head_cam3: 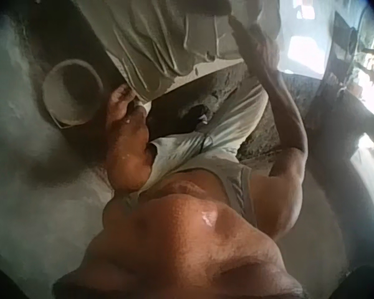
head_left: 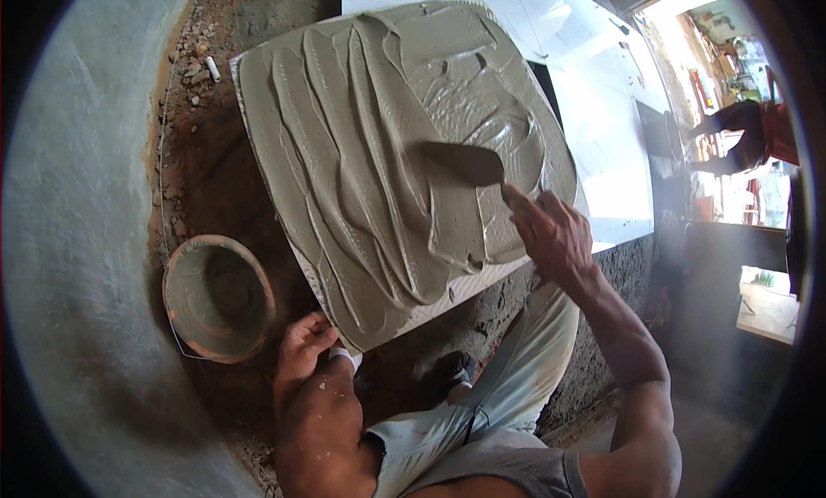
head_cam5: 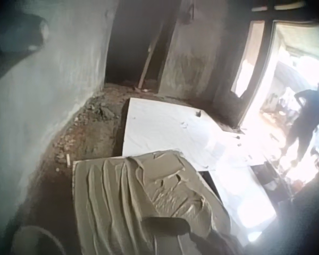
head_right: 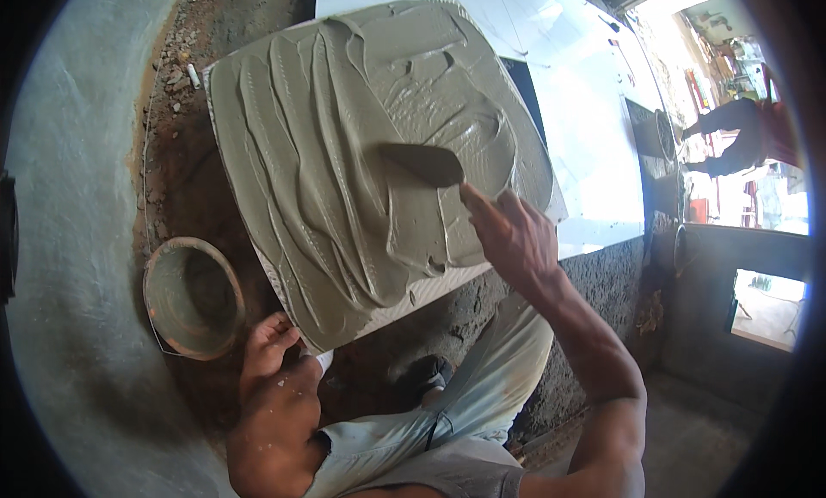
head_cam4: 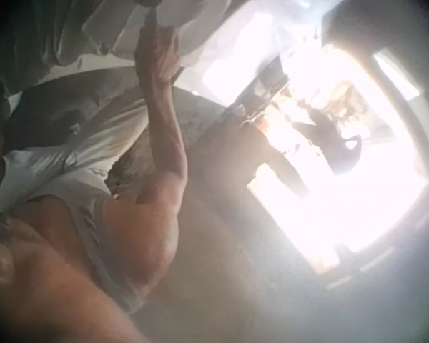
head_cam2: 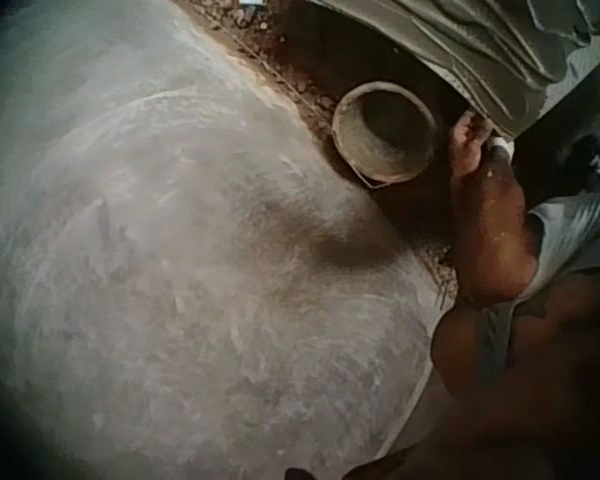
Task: The person applies adhesive to the back of a tile using a trowel, scooping material from a bucket and spreading it across the tile surface.
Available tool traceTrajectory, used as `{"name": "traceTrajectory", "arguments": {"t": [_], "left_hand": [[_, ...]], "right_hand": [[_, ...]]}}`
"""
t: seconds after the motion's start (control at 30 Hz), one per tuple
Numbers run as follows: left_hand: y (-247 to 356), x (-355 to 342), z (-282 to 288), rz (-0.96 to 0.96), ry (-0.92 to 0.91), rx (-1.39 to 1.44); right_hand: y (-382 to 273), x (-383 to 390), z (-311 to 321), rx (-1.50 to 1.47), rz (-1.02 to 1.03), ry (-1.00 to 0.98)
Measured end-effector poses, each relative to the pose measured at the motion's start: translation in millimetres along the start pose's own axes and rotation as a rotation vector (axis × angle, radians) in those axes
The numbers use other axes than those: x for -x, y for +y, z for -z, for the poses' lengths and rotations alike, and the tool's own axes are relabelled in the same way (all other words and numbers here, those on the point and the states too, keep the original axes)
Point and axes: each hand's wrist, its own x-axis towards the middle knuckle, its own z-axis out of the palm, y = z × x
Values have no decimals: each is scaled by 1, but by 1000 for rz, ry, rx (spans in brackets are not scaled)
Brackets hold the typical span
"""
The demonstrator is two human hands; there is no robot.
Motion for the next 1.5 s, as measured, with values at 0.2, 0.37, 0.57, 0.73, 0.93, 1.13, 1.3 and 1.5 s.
{"name": "traceTrajectory", "arguments": {"t": [0.2,0.37,0.57,0.73,0.93,1.13,1.3,1.5], "left_hand": [[2,-5,-9,26,22,-37],[-7,-2,3,19,51,-93],[-2,3,5,51,64,-87],[-6,-1,6,42,51,-109],[-8,-5,2,57,63,-98],[2,1,-3,62,64,-81],[-5,-1,2,66,40,-53],[-3,-3,-6,105,37,-32]], "right_hand": [[22,-110,-14,40,-41,40],[20,-200,-10,47,-143,-27],[32,-250,-9,-34,-214,-1],[-15,-240,-14,-31,-46,-73],[10,-251,-8,159,-169,-90],[72,-292,19,-308,-204,-175],[112,-324,39,-268,-283,-555],[137,-226,52,57,-103,-648]]}}
